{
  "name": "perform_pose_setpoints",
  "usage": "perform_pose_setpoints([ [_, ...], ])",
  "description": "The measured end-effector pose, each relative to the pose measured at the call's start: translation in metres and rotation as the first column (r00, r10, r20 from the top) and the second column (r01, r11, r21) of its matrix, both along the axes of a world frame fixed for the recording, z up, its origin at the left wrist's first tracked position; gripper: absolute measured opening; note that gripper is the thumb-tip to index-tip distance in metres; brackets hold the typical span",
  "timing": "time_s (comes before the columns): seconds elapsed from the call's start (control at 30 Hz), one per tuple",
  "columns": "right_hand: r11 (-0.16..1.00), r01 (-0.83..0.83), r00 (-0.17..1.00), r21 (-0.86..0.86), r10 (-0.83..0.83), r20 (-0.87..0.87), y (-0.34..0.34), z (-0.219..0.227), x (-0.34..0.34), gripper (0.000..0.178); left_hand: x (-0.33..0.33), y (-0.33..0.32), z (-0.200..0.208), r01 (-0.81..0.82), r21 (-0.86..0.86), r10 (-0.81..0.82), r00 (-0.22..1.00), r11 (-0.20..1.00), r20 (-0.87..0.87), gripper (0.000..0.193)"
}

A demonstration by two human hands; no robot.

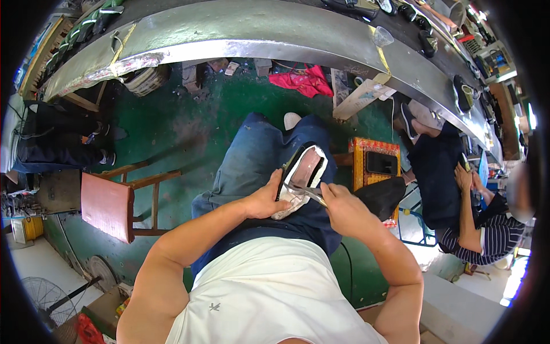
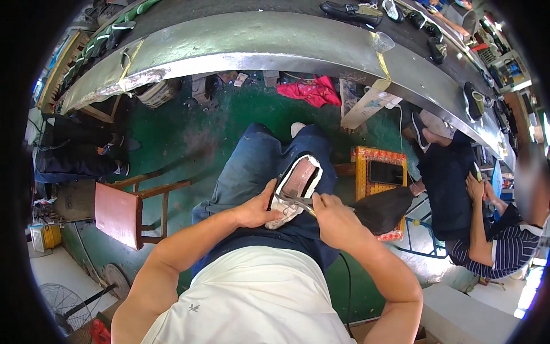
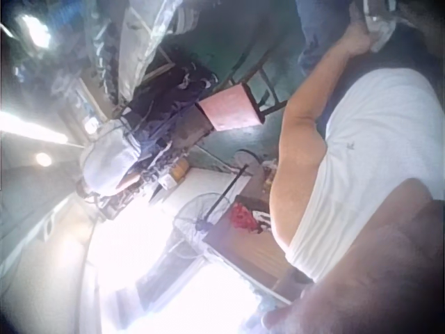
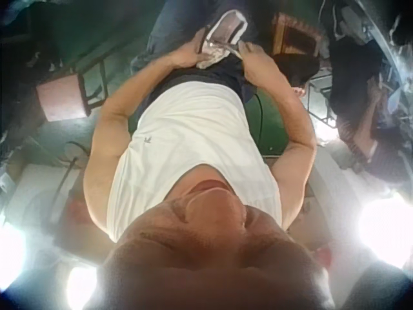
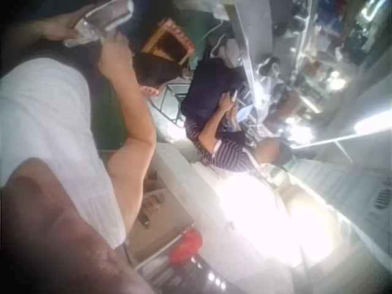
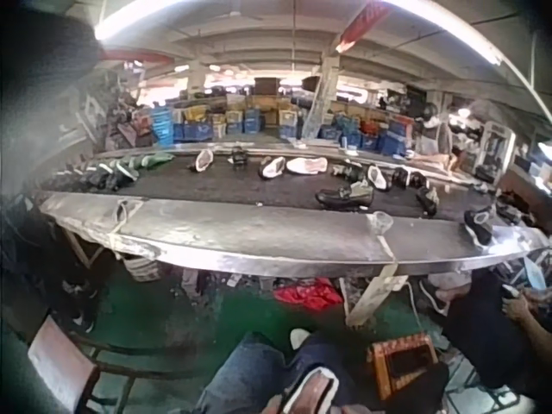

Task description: Assembling and finishing shoes on a production line using hand tools.

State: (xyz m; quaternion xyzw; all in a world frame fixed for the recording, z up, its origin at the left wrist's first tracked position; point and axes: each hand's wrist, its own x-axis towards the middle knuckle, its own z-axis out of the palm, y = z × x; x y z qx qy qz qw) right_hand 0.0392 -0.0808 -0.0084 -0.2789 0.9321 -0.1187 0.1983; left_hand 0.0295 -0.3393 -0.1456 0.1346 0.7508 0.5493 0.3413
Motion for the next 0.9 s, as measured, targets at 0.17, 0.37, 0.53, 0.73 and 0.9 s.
perform_pose_setpoints([
  [0.17,0.906,-0.171,0.877,0.386,-0.038,0.478,-0.043,0.050,-0.059,0.038,-0.009,0.004,0.039,-0.384,0.432,0.080,0.815,0.816,0.574,0.093],
  [0.37,1.000,0.000,0.883,-0.027,0.013,0.470,-0.036,-0.019,-0.026,0.034,-0.015,0.028,-0.008,-0.807,0.081,0.483,0.426,0.584,0.765,0.078],
  [0.53,0.839,0.477,0.855,-0.261,-0.373,0.361,-0.055,-0.074,0.028,0.028,-0.030,0.040,-0.028,-0.800,-0.031,0.756,0.553,0.599,0.350,0.062],
  [0.73,0.976,0.208,0.905,-0.069,-0.165,0.393,-0.018,-0.036,-0.009,0.026,-0.025,0.036,-0.028,-0.753,-0.222,0.780,0.622,0.619,0.066,0.063],
  [0.9,0.968,0.175,0.976,-0.180,-0.195,-0.102,-0.007,-0.057,-0.011,0.034,-0.024,0.041,-0.020,-0.642,-0.283,0.616,0.765,0.712,-0.188,0.062],
])
